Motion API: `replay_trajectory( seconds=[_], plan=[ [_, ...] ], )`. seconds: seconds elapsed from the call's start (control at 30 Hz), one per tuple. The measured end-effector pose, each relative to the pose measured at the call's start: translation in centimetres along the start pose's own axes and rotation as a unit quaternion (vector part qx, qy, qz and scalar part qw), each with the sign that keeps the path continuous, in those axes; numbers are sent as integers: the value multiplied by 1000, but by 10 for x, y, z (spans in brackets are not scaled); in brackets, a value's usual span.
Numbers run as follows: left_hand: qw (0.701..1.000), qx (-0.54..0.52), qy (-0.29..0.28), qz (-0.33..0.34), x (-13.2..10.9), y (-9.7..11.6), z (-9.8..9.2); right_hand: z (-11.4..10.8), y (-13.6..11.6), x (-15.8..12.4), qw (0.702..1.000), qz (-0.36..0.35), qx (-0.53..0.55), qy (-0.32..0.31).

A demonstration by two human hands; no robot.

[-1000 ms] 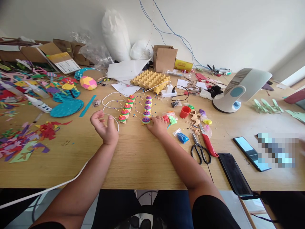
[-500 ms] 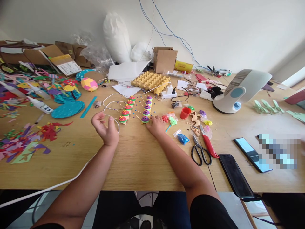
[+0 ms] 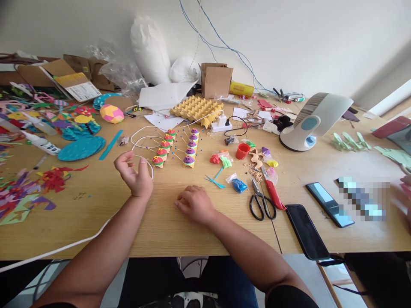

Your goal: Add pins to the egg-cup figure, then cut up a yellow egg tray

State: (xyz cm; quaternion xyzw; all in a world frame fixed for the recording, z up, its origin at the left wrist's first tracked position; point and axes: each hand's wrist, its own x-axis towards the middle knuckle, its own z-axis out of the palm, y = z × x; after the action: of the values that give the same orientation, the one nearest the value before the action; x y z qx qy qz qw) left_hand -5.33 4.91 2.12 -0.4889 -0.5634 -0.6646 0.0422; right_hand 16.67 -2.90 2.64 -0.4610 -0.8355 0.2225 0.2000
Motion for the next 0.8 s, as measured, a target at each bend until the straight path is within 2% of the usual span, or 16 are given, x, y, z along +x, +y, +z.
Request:
replay_trajectory(
  seconds=[0.13,0.27,0.47,0.6,0.7,0.8],
  plan=[
    [1000,2,-8,-1,-1,1,0,6,7,5,994,-92,53,-40],
    [999,-2,-36,38,-6,11,1,1,19,5,986,-126,97,-45],
    [989,11,-100,112,-17,23,3,2,28,4,980,-112,163,-16],
    [978,24,-117,173,-24,27,3,7,30,4,976,-96,196,11],
    [960,19,-146,237,-29,34,2,9,31,4,972,-76,218,48],
    [929,-17,-217,297,-33,42,-1,8,33,4,963,-39,246,106]
  ],
)
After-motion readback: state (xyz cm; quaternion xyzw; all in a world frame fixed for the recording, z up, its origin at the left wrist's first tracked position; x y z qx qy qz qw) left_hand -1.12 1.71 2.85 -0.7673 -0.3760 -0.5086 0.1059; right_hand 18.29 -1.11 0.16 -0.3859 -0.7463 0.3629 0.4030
